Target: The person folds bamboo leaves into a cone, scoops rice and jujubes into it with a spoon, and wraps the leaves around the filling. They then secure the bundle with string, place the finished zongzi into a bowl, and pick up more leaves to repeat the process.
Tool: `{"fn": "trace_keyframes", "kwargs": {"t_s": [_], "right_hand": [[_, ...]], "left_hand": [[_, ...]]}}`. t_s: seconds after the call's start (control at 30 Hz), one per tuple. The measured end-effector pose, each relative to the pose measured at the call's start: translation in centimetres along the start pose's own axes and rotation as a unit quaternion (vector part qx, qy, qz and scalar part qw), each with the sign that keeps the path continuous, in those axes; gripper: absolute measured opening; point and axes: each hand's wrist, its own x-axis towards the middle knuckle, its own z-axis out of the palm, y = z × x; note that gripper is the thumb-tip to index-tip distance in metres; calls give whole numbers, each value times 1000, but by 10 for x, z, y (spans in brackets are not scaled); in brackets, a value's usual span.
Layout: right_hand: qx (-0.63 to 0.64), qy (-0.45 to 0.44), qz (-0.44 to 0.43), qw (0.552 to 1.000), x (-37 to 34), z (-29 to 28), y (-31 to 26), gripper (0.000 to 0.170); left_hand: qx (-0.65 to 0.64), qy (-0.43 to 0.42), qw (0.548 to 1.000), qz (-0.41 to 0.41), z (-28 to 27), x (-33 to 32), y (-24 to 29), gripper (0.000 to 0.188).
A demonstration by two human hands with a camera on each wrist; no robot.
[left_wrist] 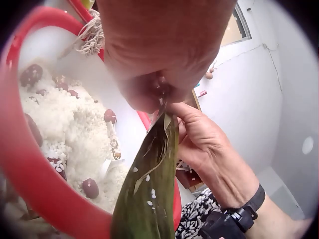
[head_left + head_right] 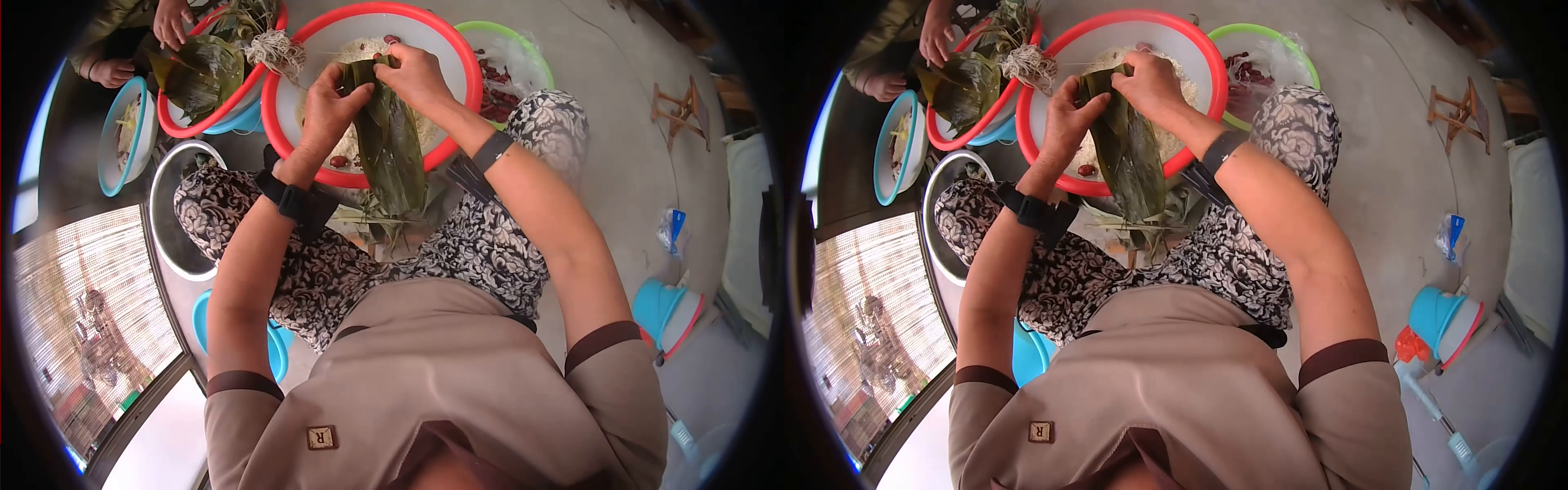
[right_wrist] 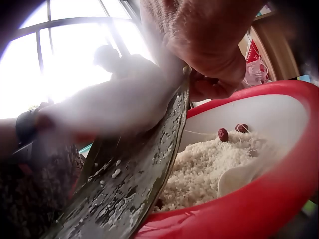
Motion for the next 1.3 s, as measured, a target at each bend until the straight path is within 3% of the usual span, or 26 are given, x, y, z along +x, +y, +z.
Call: {"fn": "trace_keyframes", "kwargs": {"t_s": [0.13,0.2,0.27,0.4,0.5,0.6,0.73,0.8,1.03,1.17,1.3], "right_hand": [[20,-21,-5,1000,-2,-2,0,27],[98,-83,53,990,0,0,1,31],[147,-118,62,980,-2,-1,-2,35],[257,-184,67,946,-3,0,0,43],[326,-234,74,913,-3,-9,-3,45],[295,-265,50,917,-3,-15,-8,39],[286,-263,44,920,1,-10,3,31],[275,-233,81,929,2,-10,4,27],[244,-200,97,944,2,-14,1,27],[290,-203,141,924,1,-15,-3,32],[297,-200,139,923,2,-11,1,34]], "left_hand": [[26,0,1000,-13,0,0,-1,28],[33,-4,999,-24,-1,2,0,28],[-13,-6,998,-54,-3,2,0,28],[-5,-6,999,-31,-4,2,6,30],[-76,-68,992,-68,-11,1,13,40],[-120,-107,982,-99,-18,1,22,46],[-133,-119,979,-94,-23,1,11,48],[-147,-117,978,-95,-25,3,7,48],[-182,-76,968,-154,-30,4,18,40],[-219,-58,953,-201,-25,2,5,41],[-290,-68,935,-192,-8,-3,-1,41]]}}
